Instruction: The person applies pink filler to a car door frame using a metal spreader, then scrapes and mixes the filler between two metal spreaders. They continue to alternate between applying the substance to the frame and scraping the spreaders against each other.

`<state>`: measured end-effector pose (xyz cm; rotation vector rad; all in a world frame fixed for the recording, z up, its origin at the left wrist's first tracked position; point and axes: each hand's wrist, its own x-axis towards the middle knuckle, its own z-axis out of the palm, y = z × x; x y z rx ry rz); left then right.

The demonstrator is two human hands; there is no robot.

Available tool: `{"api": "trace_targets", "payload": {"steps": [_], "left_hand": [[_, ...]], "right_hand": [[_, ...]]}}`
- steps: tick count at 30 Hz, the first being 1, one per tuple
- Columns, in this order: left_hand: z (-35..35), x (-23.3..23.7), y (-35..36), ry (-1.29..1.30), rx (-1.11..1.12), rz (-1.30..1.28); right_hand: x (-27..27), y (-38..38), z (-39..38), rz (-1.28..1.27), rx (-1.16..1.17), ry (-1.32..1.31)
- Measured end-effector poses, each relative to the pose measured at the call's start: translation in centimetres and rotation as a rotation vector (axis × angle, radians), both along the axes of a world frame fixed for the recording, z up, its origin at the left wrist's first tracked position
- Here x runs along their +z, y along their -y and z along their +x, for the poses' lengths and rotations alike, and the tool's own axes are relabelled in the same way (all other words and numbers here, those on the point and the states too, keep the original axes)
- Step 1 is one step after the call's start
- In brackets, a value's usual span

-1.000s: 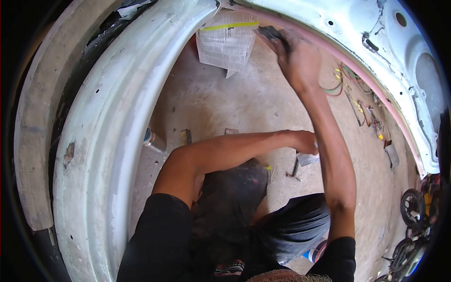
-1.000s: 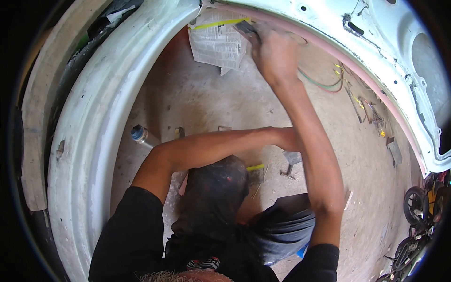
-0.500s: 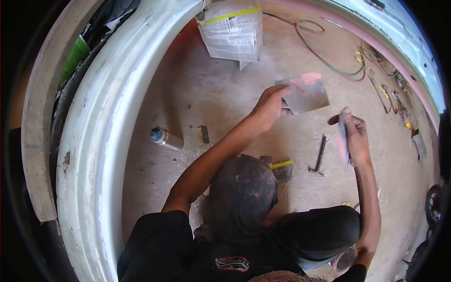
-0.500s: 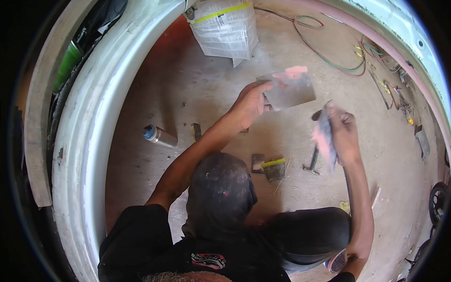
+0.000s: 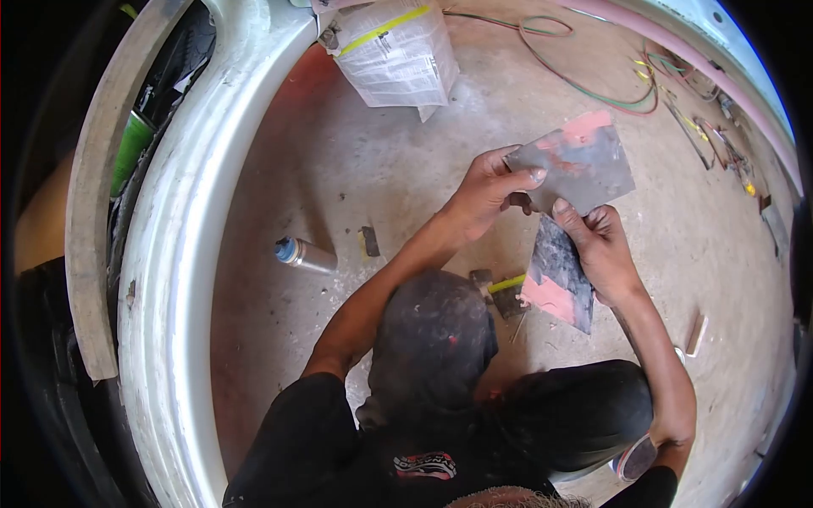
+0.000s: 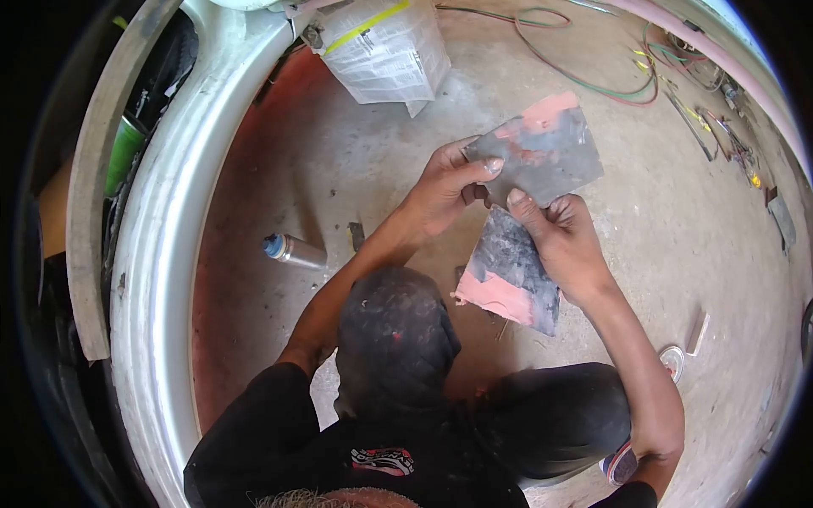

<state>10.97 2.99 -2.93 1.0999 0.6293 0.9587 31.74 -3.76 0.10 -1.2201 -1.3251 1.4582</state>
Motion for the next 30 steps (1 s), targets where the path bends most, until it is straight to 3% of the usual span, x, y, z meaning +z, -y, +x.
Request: {"api": "trace_targets", "payload": {"steps": [1, 4, 6, 8, 13, 16, 19, 30], "left_hand": [[-0.2, 0.1, -0.1, -0.037, -0.006, 0.038], [-0.9, 0.0, -1.4, -0.327, 0.549, 0.54], [-4.5, 0.4, -4.5, -0.79, 1.033, 1.144], [-6.8, 3.4, -6.4, -0.781, 1.217, 1.118], [-11.0, 8.0, -10.4, -1.095, 1.489, 1.385], [-13.2, 8.3, -11.7, -1.053, 1.232, 1.188], [-14.0, 8.2, -12.1, -1.106, 1.306, 1.209], [-14.4, 9.2, -11.7, -1.028, 1.192, 1.253]], "right_hand": [[0.1, 0.0, 0.0, -0.001, -0.016, -0.008], [0.2, 0.0, 0.1, -0.065, -0.095, -0.12], [1.6, 0.6, 0.3, -0.068, -0.072, -0.155], [1.8, 0.9, 0.5, -0.052, -0.091, -0.179], [1.5, 0.8, 1.2, -0.055, -0.091, -0.135], [2.2, 1.0, 0.9, -0.038, -0.08, -0.15], [2.0, 0.9, 1.2, -0.031, -0.057, -0.119], [1.8, 0.8, 0.9, -0.021, -0.079, -0.07]]}}
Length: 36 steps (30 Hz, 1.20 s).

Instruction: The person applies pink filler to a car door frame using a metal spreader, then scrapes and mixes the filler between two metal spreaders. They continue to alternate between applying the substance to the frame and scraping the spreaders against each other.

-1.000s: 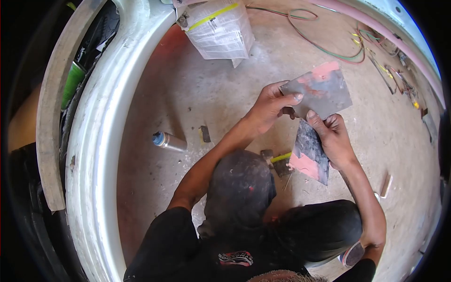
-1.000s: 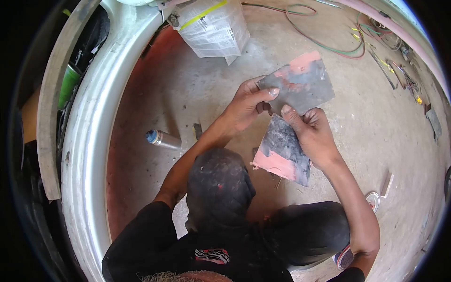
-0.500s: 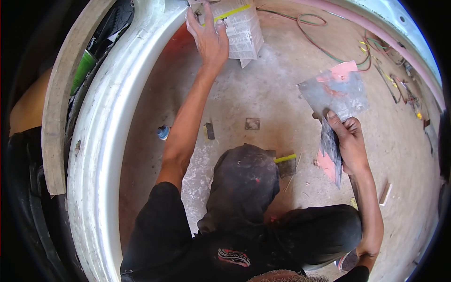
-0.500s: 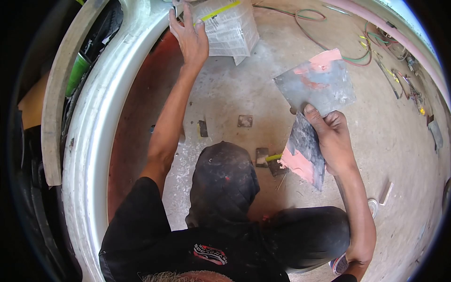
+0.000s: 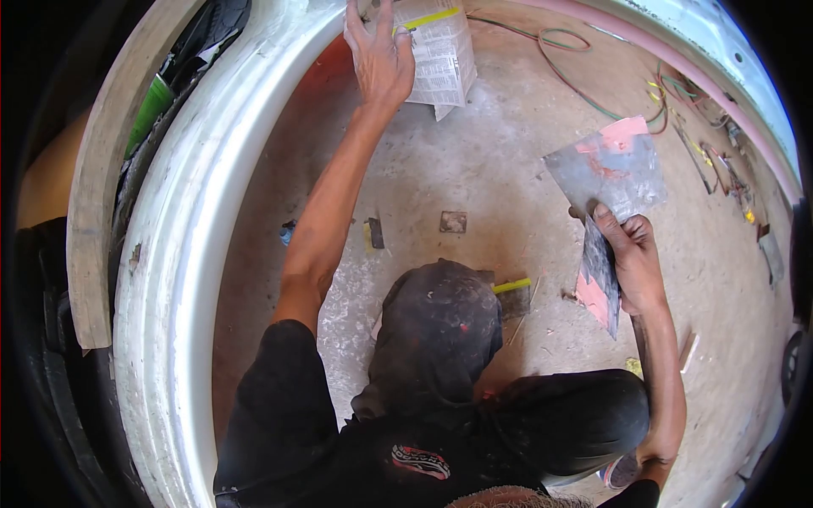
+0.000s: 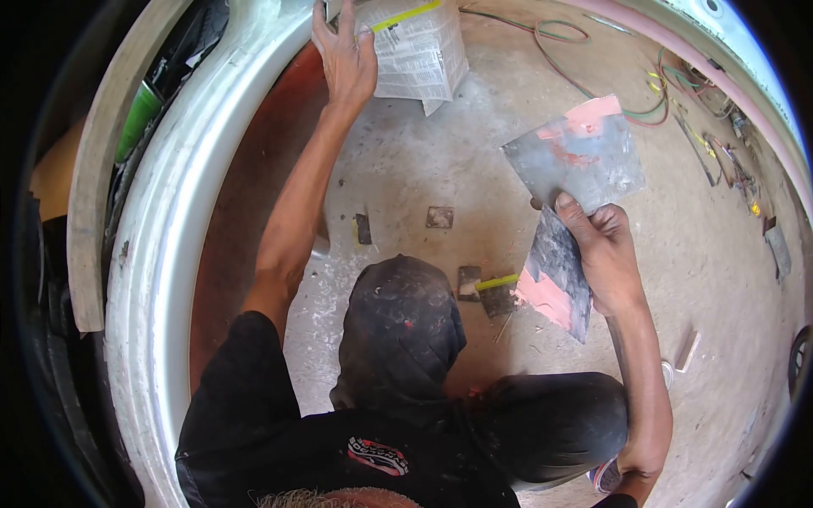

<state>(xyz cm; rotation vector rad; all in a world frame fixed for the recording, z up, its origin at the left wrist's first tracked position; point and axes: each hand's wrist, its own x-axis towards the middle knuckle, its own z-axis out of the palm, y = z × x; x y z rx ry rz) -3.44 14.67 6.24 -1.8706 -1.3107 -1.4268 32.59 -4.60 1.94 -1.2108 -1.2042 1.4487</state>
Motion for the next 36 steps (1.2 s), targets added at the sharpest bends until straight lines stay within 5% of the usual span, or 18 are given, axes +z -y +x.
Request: {"api": "trace_targets", "payload": {"steps": [36], "left_hand": [[-0.9, 0.2, -0.3, 0.097, -0.107, 0.008]], "right_hand": [[-0.5, -0.3, 0.5, 0.008, 0.006, 0.109]]}}
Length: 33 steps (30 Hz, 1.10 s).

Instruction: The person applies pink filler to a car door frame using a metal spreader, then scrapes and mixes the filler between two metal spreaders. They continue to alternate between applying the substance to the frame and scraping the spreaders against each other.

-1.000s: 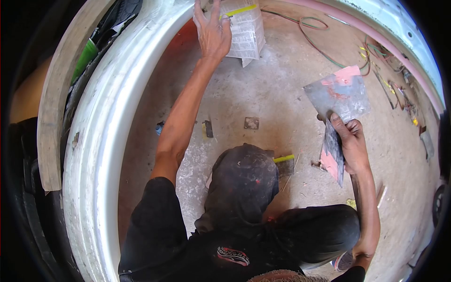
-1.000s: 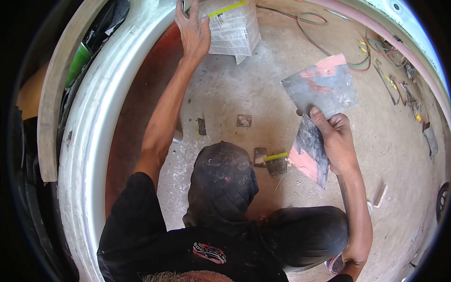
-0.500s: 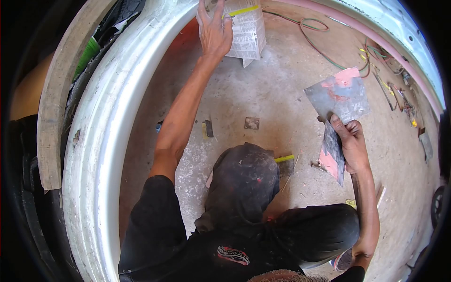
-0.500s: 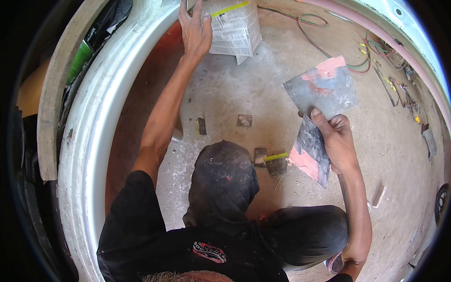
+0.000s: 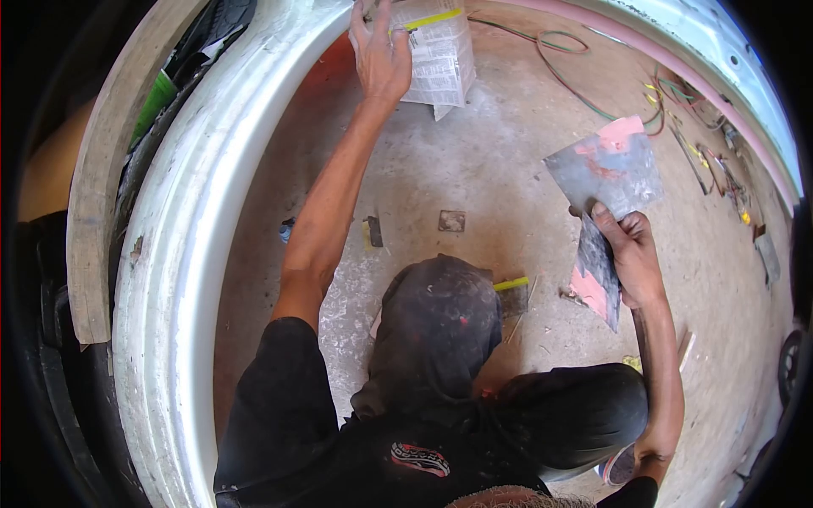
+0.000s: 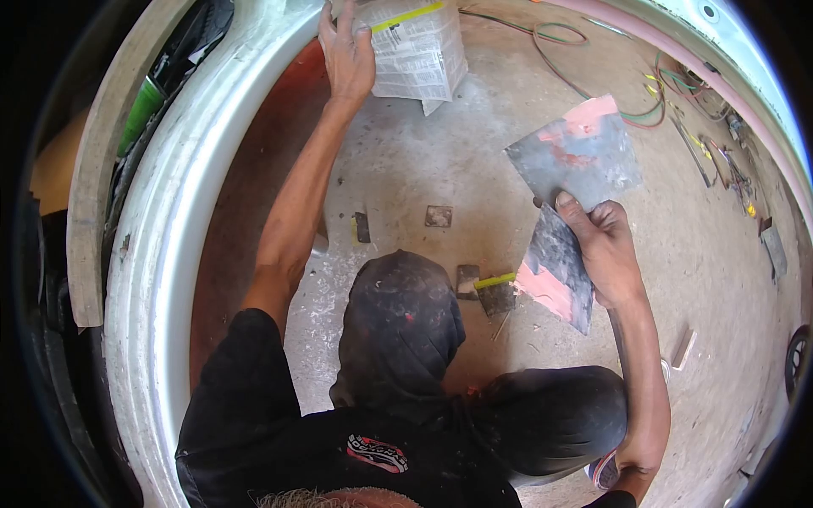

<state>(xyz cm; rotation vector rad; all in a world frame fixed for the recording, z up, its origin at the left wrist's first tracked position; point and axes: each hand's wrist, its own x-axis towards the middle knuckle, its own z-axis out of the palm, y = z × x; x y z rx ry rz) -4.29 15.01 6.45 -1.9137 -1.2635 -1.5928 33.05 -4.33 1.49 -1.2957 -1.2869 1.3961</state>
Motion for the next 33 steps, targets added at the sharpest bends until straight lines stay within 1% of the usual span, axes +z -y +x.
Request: {"api": "trace_targets", "payload": {"steps": [4, 7, 13, 16, 20, 22, 25, 28, 29, 31, 33], "left_hand": [[-0.7, -0.3, -0.8, 0.081, 0.092, -0.097], [-1.4, -0.6, -1.4, -0.015, 0.089, -0.016], [-1.3, -0.4, -1.1, -0.01, 0.134, -0.084], [-1.9, -0.6, -3.0, 0.092, 0.142, -0.149], [0.3, -0.7, -2.2, 0.08, 0.111, -0.036], [1.0, -1.1, -2.4, 0.073, 0.1, 0.014], [2.4, -1.1, -1.7, 0.066, -0.014, 0.025], [2.1, -2.0, -2.8, 0.476, 0.119, -0.369], [1.8, -2.3, -2.9, 0.61, -0.062, -0.435], [1.5, -1.4, -1.4, 0.87, -0.436, -0.566], [1.0, -0.1, -1.4, 0.949, -0.682, -0.523]], "right_hand": [[-0.2, 0.0, 0.1, -0.007, -0.008, 0.015], [0.1, 0.1, 0.1, 0.01, 0.029, -0.011], [-0.3, -0.1, 0.2, 0.002, 0.01, 0.008], [-0.1, -0.1, 0.2, 0.013, 0.041, 0.009], [-0.1, -0.1, 0.5, 0.029, 0.062, 0.012], [-0.4, -0.2, 0.5, 0.019, 0.03, 0.01], [-0.8, -0.4, 0.6, 0.007, 0.016, 0.019], [-0.4, -0.2, 0.3, 0.007, 0.015, 0.0], [-0.2, -0.1, 0.2, 0.011, 0.014, -0.011], [-0.2, -0.1, 0.4, 0.032, 0.022, -0.002], [-0.3, -0.1, 0.5, 0.036, 0.042, -0.001]]}}
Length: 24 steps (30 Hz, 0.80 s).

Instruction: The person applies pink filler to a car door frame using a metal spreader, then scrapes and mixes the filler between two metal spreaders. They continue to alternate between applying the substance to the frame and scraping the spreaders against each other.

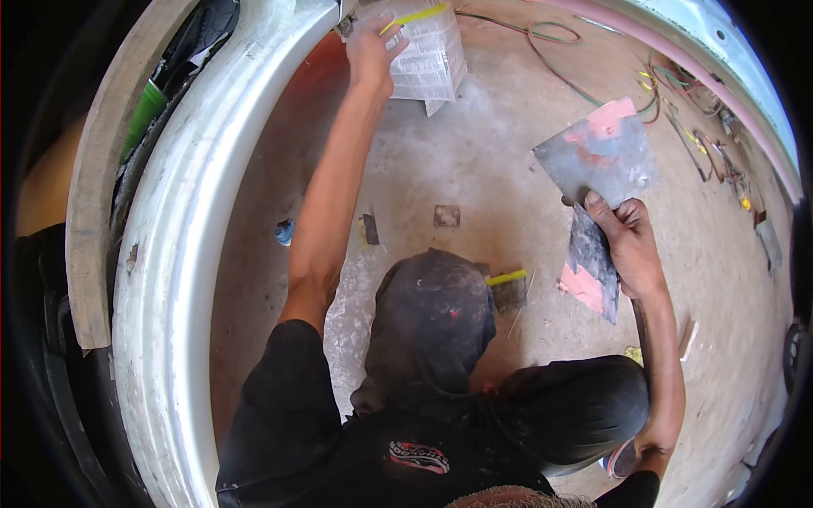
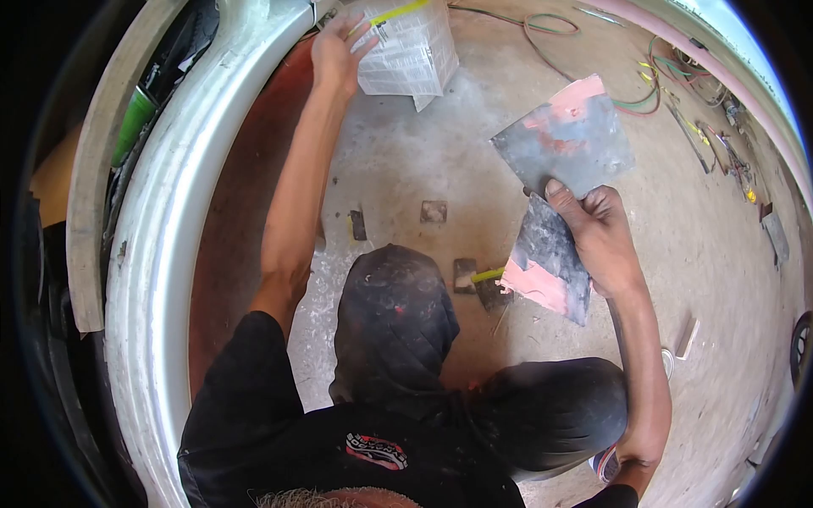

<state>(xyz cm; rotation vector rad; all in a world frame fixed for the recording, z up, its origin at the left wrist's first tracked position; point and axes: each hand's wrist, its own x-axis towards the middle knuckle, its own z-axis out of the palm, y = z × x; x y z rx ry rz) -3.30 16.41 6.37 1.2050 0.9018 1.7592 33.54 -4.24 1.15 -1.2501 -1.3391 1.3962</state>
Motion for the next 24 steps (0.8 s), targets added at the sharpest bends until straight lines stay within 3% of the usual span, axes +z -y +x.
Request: {"api": "trace_targets", "payload": {"steps": [2, 5, 6, 9, 12, 16, 24], "left_hand": [[-1.5, 0.7, -1.7, 0.146, -0.234, 0.148], [-0.8, 6.1, 0.0, 0.961, -0.429, -0.02], [-1.3, 5.8, -1.0, 0.919, -0.473, 0.008], [1.4, 4.8, -0.7, 0.232, -0.637, 0.333], [5.3, 4.7, 3.1, 0.586, -0.754, 0.038], [4.0, 7.2, 5.6, 0.593, -0.692, -0.088], [-4.2, 7.4, 4.2, 0.836, -0.375, 0.025]], "right_hand": [[0.0, -0.1, 0.2, 0.001, 0.027, -0.01], [-0.3, -0.3, 0.3, -0.014, 0.029, -0.01], [-0.2, -0.3, 0.2, -0.012, 0.018, -0.01], [0.0, -0.4, -0.2, 0.005, 0.002, -0.018], [0.5, -0.1, -0.7, 0.028, 0.01, -0.043], [0.7, 0.0, -0.3, 0.015, -0.008, -0.02], [1.4, 0.8, 0.4, 0.022, -0.182, -0.005]]}}
